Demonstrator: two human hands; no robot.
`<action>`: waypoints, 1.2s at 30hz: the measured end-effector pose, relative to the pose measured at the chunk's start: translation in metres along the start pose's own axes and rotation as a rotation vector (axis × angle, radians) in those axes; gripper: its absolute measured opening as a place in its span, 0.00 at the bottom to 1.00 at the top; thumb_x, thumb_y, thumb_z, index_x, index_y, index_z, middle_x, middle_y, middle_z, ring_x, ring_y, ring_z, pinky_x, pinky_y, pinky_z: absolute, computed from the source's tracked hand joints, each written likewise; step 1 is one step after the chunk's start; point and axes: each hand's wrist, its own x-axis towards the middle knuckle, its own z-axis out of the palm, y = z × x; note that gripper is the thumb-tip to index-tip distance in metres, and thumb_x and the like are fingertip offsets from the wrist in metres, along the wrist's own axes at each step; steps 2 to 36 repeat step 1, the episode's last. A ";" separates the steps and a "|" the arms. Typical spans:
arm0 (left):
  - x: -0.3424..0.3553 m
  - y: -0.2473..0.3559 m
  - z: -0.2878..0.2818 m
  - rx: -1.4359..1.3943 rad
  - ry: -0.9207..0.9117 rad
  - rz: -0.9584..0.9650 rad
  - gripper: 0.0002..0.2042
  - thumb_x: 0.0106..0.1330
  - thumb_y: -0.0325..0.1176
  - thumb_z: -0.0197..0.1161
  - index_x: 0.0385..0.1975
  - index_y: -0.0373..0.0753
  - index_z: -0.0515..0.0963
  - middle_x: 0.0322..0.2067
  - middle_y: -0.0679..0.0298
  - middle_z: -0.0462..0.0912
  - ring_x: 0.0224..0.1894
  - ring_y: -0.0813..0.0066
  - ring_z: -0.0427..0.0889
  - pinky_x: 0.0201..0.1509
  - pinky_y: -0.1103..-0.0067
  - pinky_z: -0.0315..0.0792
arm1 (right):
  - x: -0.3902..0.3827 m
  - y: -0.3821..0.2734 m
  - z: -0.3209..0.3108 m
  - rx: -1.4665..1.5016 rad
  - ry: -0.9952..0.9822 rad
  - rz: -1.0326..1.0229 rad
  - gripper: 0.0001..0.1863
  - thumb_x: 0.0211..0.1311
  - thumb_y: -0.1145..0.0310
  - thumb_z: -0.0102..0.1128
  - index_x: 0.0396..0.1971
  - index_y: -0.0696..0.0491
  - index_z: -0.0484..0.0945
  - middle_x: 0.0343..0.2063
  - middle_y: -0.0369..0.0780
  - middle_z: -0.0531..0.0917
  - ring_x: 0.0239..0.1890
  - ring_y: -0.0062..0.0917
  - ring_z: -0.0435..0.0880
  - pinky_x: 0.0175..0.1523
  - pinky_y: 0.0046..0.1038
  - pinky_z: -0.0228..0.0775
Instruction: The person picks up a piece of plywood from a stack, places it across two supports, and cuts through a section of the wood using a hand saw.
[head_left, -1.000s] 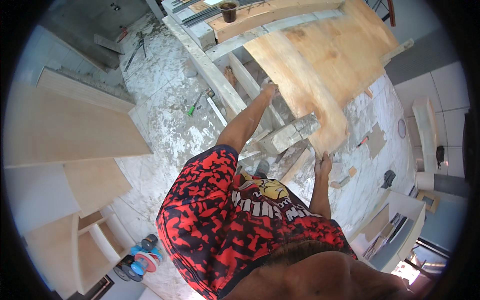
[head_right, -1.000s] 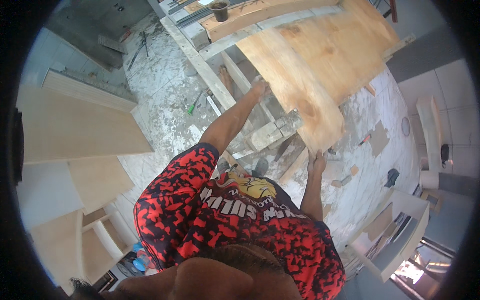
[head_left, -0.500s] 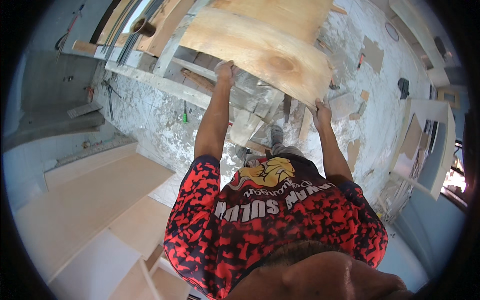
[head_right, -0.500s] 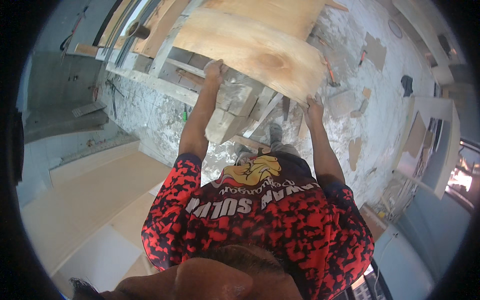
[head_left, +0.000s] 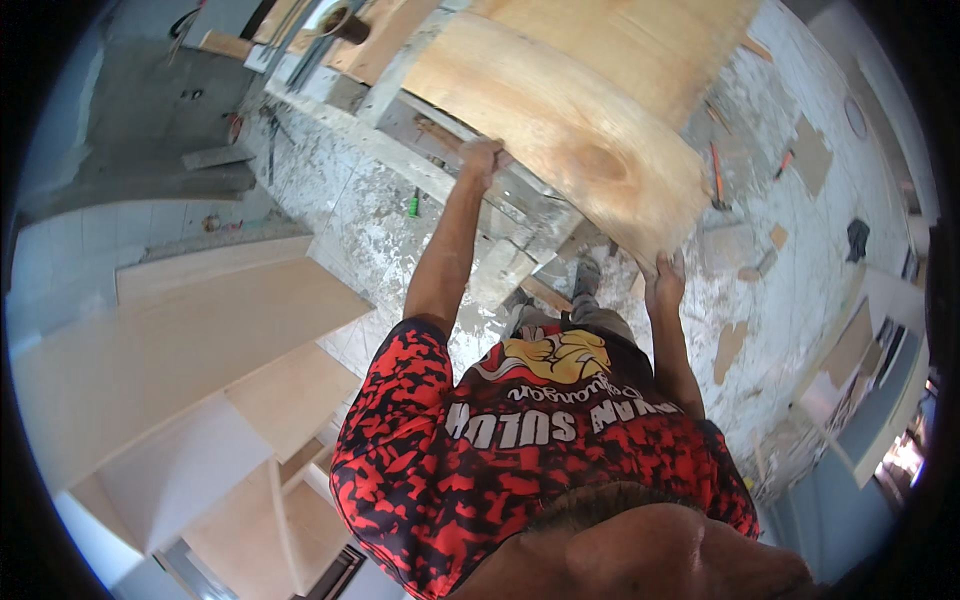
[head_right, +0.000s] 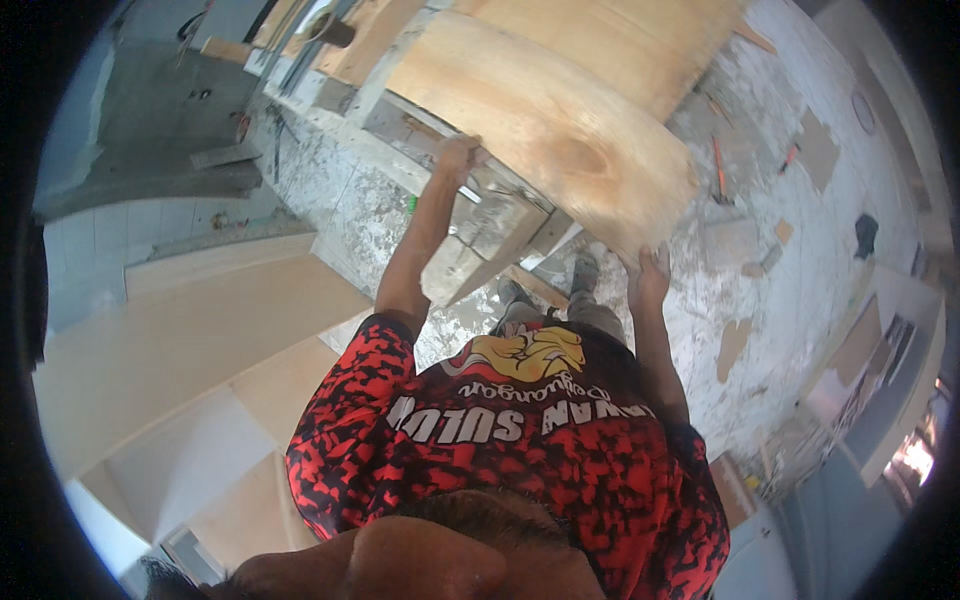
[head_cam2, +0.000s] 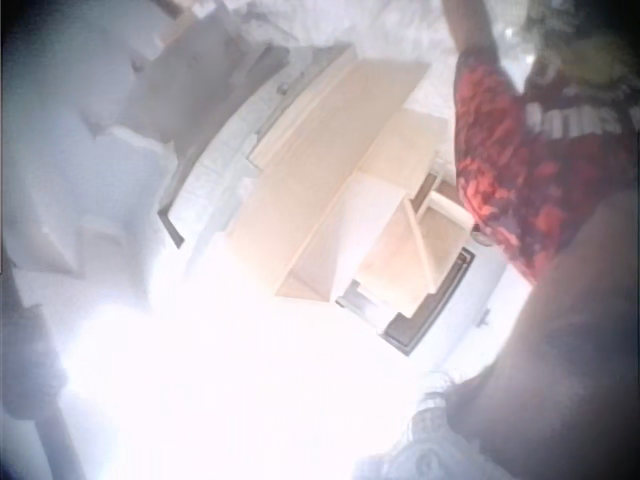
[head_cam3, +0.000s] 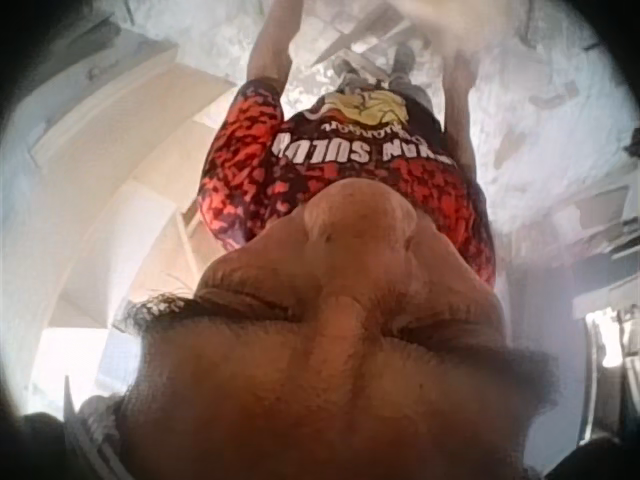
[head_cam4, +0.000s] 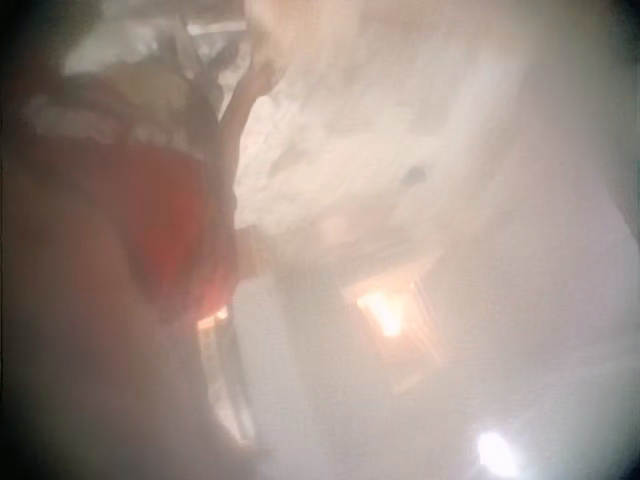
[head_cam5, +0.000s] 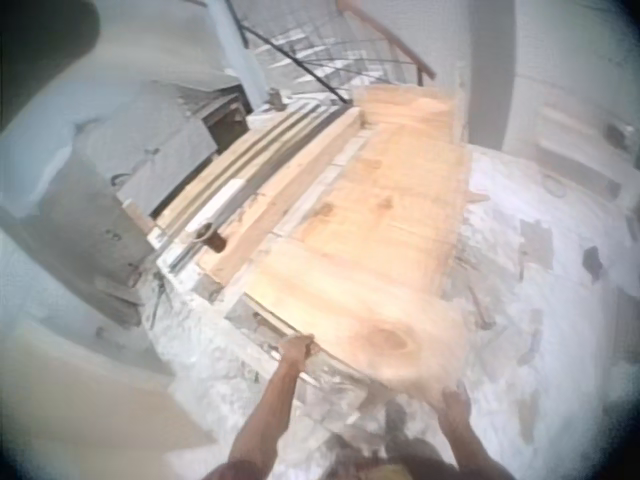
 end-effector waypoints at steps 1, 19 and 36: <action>-0.004 0.002 -0.001 0.021 0.019 -0.016 0.07 0.56 0.25 0.60 0.32 0.29 0.73 0.28 0.57 0.76 0.27 0.65 0.78 0.28 0.74 0.79 | -0.002 -0.002 0.006 0.046 -0.056 -0.003 0.29 0.64 0.72 0.48 0.62 0.51 0.50 0.58 0.47 0.63 0.63 0.45 0.58 0.57 0.41 0.65; -0.004 0.002 -0.001 0.021 0.019 -0.016 0.07 0.56 0.25 0.60 0.32 0.29 0.73 0.28 0.57 0.76 0.27 0.65 0.78 0.28 0.74 0.79 | -0.002 -0.002 0.006 0.046 -0.056 -0.003 0.29 0.64 0.72 0.48 0.62 0.51 0.50 0.58 0.47 0.63 0.63 0.45 0.58 0.57 0.41 0.65; -0.004 0.002 -0.001 0.021 0.019 -0.016 0.07 0.56 0.25 0.60 0.32 0.29 0.73 0.28 0.57 0.76 0.27 0.65 0.78 0.28 0.74 0.79 | -0.002 -0.002 0.006 0.046 -0.056 -0.003 0.29 0.64 0.72 0.48 0.62 0.51 0.50 0.58 0.47 0.63 0.63 0.45 0.58 0.57 0.41 0.65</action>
